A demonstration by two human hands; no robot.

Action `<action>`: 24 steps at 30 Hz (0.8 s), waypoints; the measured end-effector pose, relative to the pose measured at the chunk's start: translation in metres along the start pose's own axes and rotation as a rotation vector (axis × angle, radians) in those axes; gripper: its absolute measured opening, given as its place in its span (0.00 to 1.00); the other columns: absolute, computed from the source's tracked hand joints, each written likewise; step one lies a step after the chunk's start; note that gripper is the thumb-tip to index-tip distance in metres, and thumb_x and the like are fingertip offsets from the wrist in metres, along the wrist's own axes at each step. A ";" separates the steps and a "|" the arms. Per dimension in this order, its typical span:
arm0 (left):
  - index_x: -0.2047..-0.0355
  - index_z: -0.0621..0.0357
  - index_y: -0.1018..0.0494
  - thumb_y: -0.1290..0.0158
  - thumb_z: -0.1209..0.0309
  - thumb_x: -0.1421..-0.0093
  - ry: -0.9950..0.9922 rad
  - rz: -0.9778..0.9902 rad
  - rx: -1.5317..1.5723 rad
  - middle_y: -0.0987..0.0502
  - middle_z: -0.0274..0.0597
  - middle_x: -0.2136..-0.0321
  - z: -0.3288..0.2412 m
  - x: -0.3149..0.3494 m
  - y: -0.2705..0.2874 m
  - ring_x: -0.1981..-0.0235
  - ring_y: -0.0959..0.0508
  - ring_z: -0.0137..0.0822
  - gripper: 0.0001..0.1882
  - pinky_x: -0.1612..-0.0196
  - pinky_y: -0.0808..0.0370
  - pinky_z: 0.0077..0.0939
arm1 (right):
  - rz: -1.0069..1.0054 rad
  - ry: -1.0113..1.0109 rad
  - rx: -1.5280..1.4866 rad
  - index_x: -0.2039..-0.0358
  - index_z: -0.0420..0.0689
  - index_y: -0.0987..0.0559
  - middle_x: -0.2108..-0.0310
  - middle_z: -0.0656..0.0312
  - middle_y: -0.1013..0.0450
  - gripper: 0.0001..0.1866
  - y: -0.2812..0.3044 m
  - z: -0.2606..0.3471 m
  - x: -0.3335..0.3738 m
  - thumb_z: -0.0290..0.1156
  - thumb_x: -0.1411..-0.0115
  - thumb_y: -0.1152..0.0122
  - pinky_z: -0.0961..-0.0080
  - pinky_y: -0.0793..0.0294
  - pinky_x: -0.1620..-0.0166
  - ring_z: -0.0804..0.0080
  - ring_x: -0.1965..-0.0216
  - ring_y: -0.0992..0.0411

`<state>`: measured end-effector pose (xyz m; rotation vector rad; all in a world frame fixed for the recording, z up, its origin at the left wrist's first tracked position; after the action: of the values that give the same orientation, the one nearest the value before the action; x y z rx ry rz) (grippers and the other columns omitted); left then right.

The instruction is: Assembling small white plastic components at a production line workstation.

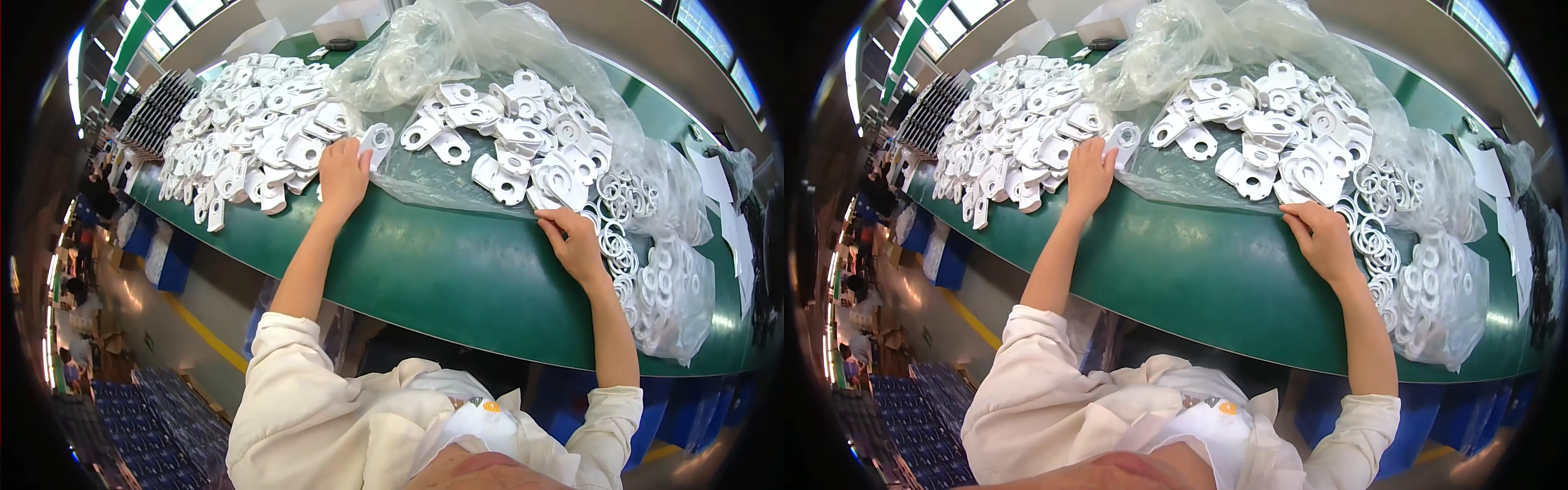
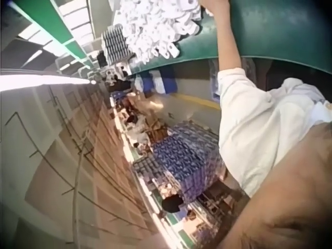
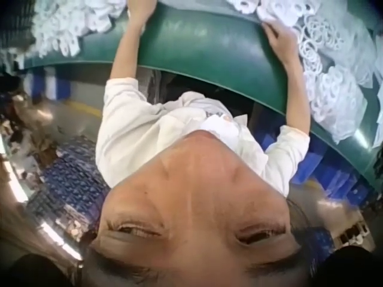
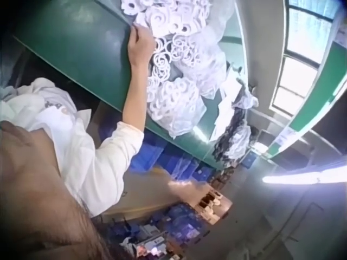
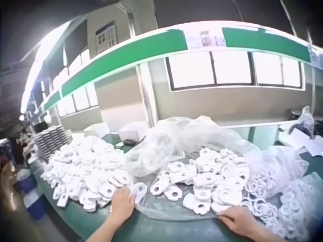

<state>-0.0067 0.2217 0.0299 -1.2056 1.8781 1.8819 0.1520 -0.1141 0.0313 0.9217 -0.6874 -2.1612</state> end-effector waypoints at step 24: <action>0.48 0.64 0.33 0.41 0.64 0.47 -0.007 -0.184 0.082 0.28 0.54 0.52 0.046 -0.072 0.057 0.47 0.31 0.49 0.28 0.42 0.39 0.38 | 0.032 0.128 0.079 0.67 0.41 0.20 0.75 0.58 0.26 0.05 -0.001 0.001 0.003 0.25 0.45 0.40 0.71 0.30 0.67 0.61 0.73 0.28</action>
<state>-0.0167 0.2820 0.1124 -1.2953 1.7565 1.6950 0.1492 -0.1156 0.0307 1.0732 -0.7231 -2.0392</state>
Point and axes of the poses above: each hand's wrist, its own x-axis away from the middle knuckle, its own y-axis out of the back of the hand, z = x × y, the point moved 8 cm from there along -x, towards the middle knuckle
